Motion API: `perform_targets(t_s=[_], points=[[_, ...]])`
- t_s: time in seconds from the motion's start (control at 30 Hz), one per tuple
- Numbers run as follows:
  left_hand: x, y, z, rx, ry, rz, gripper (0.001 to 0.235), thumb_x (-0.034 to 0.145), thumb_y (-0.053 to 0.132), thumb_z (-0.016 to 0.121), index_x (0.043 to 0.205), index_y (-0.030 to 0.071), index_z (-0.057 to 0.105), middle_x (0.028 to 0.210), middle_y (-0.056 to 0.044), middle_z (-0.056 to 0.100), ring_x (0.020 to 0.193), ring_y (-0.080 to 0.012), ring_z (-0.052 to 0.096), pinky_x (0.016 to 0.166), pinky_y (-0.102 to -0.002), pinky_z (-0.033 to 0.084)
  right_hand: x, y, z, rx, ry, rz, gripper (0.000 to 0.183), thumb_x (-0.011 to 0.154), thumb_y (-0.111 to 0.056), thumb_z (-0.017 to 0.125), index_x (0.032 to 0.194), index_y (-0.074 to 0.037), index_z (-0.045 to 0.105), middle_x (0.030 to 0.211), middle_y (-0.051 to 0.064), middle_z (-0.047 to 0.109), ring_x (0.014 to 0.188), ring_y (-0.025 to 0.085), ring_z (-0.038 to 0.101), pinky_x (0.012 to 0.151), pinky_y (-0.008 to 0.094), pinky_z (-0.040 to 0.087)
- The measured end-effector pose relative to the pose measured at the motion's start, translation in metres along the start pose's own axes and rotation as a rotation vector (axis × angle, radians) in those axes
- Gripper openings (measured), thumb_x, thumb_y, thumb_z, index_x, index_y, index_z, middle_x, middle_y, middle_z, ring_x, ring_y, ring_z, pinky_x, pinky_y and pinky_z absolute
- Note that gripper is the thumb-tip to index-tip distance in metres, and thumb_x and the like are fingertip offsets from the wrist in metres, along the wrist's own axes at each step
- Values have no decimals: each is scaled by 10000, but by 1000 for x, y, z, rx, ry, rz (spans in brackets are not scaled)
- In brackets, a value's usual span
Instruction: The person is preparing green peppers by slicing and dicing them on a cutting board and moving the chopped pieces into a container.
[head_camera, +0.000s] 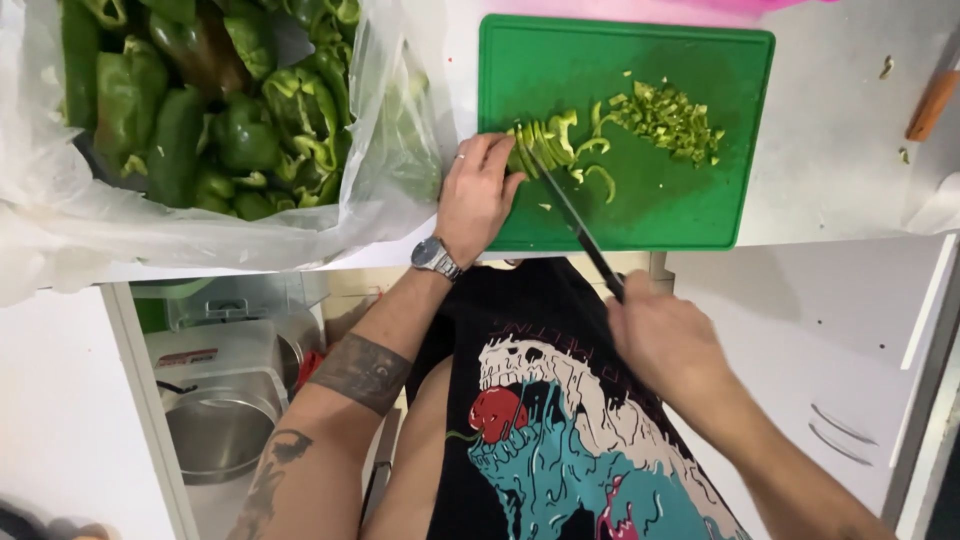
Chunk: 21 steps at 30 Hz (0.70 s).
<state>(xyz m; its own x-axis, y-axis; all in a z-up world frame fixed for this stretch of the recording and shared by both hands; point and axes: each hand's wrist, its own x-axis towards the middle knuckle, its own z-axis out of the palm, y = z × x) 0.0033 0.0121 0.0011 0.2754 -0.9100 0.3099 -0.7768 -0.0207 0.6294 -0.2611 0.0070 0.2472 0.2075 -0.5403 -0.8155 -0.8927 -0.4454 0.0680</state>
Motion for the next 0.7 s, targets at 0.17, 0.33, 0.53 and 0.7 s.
perform_targets(t_s=[0.17, 0.33, 0.53, 0.7], points=[[-4, 0, 6, 25, 8, -7, 590, 995, 264, 1042, 1491, 83, 781, 1363, -84, 713, 1335, -368, 769, 1163, -485, 684, 32, -21, 9, 20, 128, -69, 509, 1308, -482, 364, 1296, -21, 580, 1064, 354, 866, 1074, 668, 875, 978, 763, 689], [-3, -4, 12, 53, 20, -6, 590, 970, 287, 1054, 1457, 94, 782, 1326, -66, 709, 1306, -341, 770, 1146, -457, 686, 54, -19, 26, 58, 188, -82, 492, 1289, -473, 385, 1305, -14, 560, 1027, 318, 861, 1016, 675, 871, 906, 779, 692], [3, -5, 8, 61, -5, 15, 476, 963, 309, 1044, 1335, 105, 826, 1213, -36, 710, 1206, -314, 772, 1051, -437, 712, 80, -20, 38, 28, 254, -101, 454, 1287, -423, 401, 1365, 8, 521, 995, 289, 842, 978, 659, 875, 876, 788, 695], [5, -8, 7, 73, -34, 49, 371, 973, 304, 1011, 1242, 114, 841, 1128, -16, 712, 1153, -300, 776, 976, -427, 717, 78, -34, 25, 9, 193, -79, 386, 1279, -359, 432, 1377, 1, 531, 1067, 280, 861, 1059, 635, 884, 940, 791, 699]])
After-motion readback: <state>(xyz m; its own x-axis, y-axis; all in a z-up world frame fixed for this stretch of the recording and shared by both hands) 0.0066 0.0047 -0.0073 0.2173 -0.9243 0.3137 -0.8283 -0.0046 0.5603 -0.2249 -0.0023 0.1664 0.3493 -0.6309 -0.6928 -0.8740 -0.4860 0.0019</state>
